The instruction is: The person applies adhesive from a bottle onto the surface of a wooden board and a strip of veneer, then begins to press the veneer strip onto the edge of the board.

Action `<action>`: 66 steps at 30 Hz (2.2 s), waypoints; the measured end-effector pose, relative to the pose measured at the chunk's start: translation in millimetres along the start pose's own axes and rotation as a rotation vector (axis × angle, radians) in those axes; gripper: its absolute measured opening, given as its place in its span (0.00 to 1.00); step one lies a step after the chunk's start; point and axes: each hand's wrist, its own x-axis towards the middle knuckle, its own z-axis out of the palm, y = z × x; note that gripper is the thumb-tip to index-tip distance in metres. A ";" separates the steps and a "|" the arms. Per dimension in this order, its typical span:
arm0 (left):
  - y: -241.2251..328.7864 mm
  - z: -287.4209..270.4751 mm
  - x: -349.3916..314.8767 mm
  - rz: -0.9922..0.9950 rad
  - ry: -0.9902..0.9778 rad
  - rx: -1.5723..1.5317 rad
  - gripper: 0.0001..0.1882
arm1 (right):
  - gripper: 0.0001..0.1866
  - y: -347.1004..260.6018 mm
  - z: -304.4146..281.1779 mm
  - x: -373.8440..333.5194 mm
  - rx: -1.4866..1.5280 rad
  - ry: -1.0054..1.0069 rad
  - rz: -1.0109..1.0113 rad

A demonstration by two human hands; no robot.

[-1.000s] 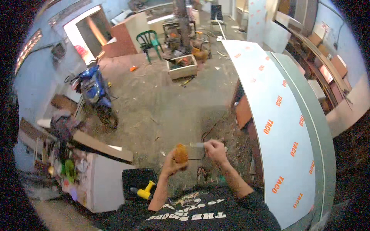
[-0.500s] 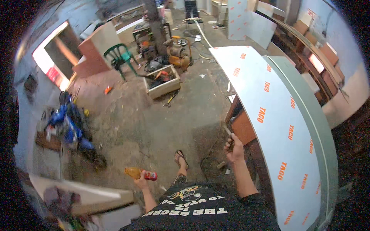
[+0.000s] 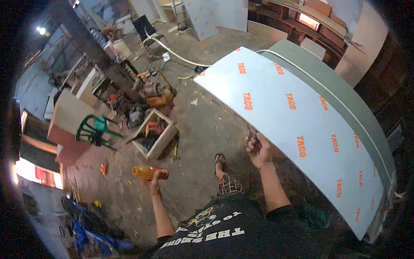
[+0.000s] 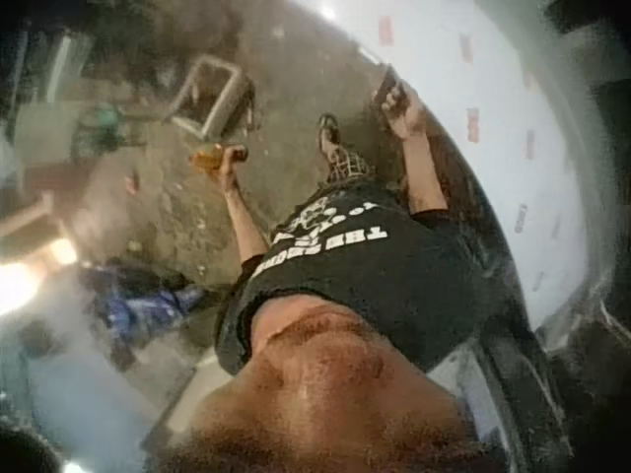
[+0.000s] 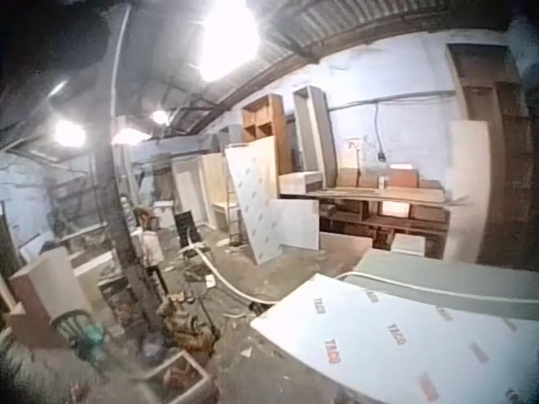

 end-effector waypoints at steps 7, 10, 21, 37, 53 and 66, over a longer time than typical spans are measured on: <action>3.5 188.4 133.7 0.160 -0.363 -0.114 0.29 | 0.10 6.2 47.9 183.3 0.157 0.138 -0.112; 21.2 264.9 193.1 0.274 -0.539 -0.045 0.27 | 0.11 -11.7 82.1 242.4 0.114 0.023 -0.188; 88.9 656.6 355.8 0.507 -1.218 0.009 0.44 | 0.13 -28.7 90.6 328.6 0.121 0.273 -0.519; 18.3 1045.0 231.3 0.410 -2.076 -0.353 0.28 | 0.12 198.8 283.2 407.3 0.623 1.121 -1.356; -20.3 1118.1 200.3 0.481 -2.459 -0.403 0.19 | 0.11 343.9 362.8 469.8 0.682 1.627 -1.476; -17.8 806.8 343.8 1.559 -2.854 -0.890 0.32 | 0.13 370.2 347.3 590.7 0.766 1.944 -1.353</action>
